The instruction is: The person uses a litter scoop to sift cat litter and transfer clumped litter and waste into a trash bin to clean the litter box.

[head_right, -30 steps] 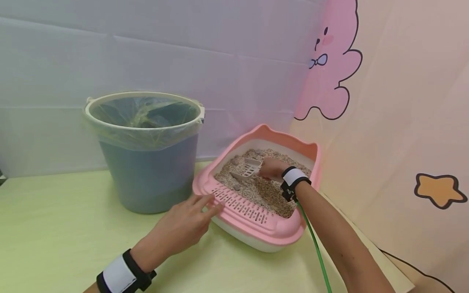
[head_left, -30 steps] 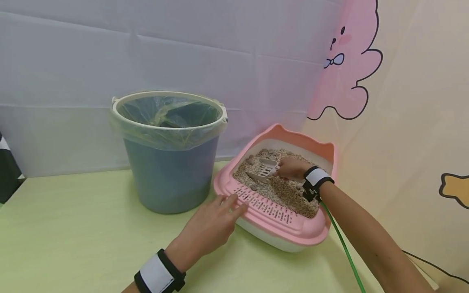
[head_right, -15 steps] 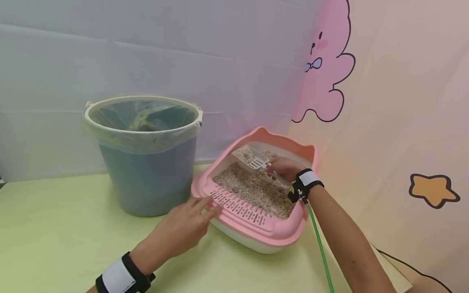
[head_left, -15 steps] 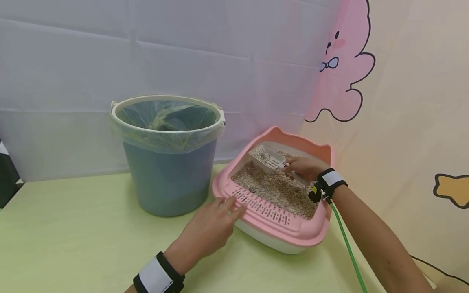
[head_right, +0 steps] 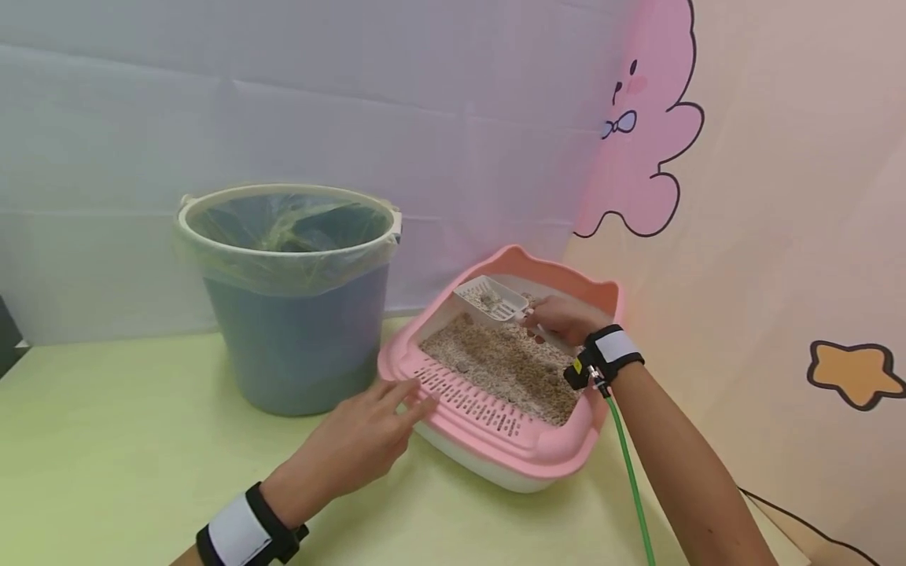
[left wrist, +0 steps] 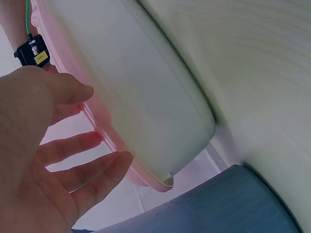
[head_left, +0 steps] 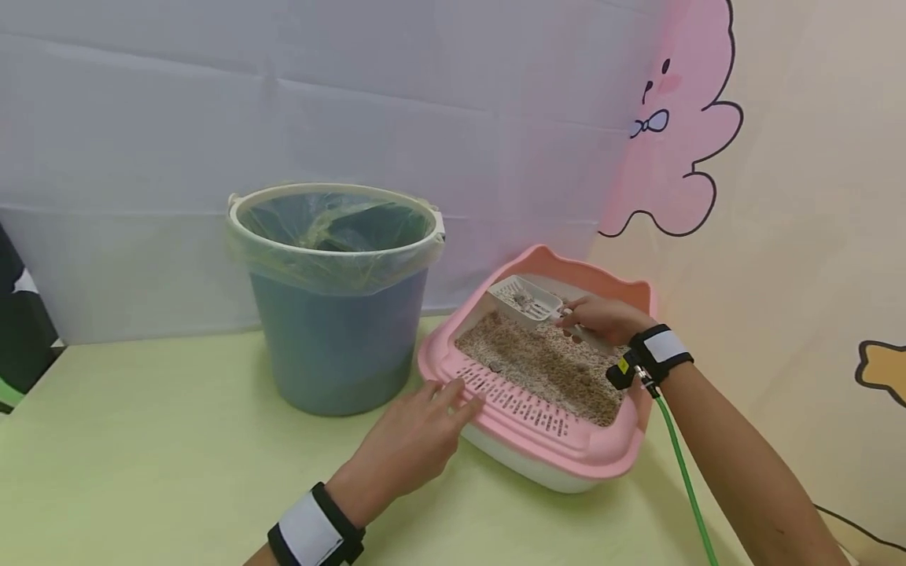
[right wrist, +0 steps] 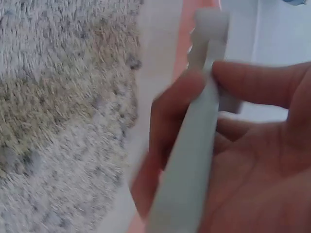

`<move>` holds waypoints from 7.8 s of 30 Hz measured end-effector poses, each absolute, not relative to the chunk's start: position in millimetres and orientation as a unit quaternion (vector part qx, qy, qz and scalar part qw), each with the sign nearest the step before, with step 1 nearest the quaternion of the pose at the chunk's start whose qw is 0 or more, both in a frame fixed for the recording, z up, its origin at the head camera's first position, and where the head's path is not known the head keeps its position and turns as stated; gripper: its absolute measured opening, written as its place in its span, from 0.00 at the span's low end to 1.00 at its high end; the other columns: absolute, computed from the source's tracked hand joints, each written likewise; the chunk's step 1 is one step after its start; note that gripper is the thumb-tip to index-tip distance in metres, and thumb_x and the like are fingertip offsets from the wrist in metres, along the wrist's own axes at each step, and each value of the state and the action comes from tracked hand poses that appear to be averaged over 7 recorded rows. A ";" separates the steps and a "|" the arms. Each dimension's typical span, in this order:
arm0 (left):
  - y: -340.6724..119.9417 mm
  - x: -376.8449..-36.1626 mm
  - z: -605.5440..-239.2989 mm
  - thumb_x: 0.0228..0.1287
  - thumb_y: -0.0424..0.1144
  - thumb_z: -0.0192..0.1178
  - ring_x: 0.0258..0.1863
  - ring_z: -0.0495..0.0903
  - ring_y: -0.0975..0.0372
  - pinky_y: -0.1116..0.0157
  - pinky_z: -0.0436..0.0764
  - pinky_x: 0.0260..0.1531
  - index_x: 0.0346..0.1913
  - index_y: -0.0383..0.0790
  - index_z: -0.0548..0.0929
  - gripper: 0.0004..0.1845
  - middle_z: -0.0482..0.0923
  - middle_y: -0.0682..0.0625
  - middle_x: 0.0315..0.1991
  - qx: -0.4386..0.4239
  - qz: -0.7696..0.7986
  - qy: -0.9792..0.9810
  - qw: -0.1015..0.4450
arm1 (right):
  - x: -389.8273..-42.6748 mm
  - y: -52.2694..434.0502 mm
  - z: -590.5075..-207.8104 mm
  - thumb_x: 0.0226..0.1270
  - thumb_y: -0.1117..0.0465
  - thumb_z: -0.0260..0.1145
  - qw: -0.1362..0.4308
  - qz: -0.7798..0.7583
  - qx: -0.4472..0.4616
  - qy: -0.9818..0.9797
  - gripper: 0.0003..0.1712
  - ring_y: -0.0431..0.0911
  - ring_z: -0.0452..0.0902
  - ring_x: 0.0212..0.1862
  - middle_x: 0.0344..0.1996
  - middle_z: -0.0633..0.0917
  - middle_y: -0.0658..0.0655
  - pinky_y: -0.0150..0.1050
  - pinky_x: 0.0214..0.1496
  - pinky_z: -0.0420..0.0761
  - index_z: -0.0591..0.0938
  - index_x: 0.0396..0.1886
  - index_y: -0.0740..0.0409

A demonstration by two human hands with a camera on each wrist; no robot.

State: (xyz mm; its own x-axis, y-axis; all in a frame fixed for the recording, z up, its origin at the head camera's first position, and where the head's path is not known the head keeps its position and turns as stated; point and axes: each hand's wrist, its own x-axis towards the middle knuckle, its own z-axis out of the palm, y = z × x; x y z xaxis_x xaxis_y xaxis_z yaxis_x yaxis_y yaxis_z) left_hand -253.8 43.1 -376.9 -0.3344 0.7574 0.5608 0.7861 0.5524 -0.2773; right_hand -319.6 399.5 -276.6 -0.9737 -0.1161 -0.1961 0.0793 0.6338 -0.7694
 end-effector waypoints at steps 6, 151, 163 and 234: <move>44.5 -253.2 -372.6 0.62 0.38 0.71 0.43 0.87 0.55 0.63 0.87 0.33 0.64 0.51 0.83 0.26 0.85 0.46 0.57 -0.474 -0.015 -0.812 0.341 | -304.5 400.4 -263.3 0.84 0.59 0.53 0.082 -0.432 -0.030 0.898 0.15 0.43 0.69 0.30 0.33 0.74 0.53 0.35 0.33 0.75 0.74 0.56 0.68; 14.8 -258.1 -376.1 0.54 0.37 0.75 0.48 0.86 0.52 0.58 0.89 0.35 0.61 0.48 0.81 0.29 0.81 0.46 0.54 -0.467 -0.031 -0.818 0.333 | -238.7 373.0 -149.9 0.71 0.50 0.73 -0.081 -0.194 -0.035 0.977 0.12 0.47 0.77 0.27 0.25 0.86 0.53 0.36 0.28 0.76 0.90 0.40 0.55; 4.5 -252.8 -376.3 0.55 0.36 0.74 0.49 0.86 0.54 0.59 0.88 0.37 0.61 0.50 0.80 0.29 0.81 0.48 0.54 -0.457 -0.031 -0.823 0.335 | -294.2 365.0 -214.3 0.60 0.62 0.77 0.057 0.212 0.041 0.975 0.15 0.40 0.67 0.22 0.20 0.74 0.47 0.35 0.23 0.67 0.78 0.22 0.52; 14.5 -240.2 -369.5 0.62 0.39 0.72 0.52 0.86 0.51 0.59 0.89 0.38 0.68 0.52 0.80 0.30 0.81 0.45 0.60 -0.456 -0.042 -0.841 0.288 | -354.3 339.1 -280.7 0.75 0.55 0.68 0.072 -0.179 -0.063 0.979 0.29 0.36 0.56 0.13 0.09 0.64 0.42 0.33 0.23 0.64 0.71 0.11 0.49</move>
State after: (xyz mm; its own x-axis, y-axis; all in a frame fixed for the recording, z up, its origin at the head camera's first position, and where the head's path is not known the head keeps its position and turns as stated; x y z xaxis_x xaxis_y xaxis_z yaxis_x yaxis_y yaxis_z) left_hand -240.2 14.5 -369.5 -0.4190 0.7429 0.5220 0.7909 0.5810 -0.1921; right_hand -354.3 339.1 -280.7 -0.9815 -0.1499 -0.1193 -0.0980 0.9280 -0.3596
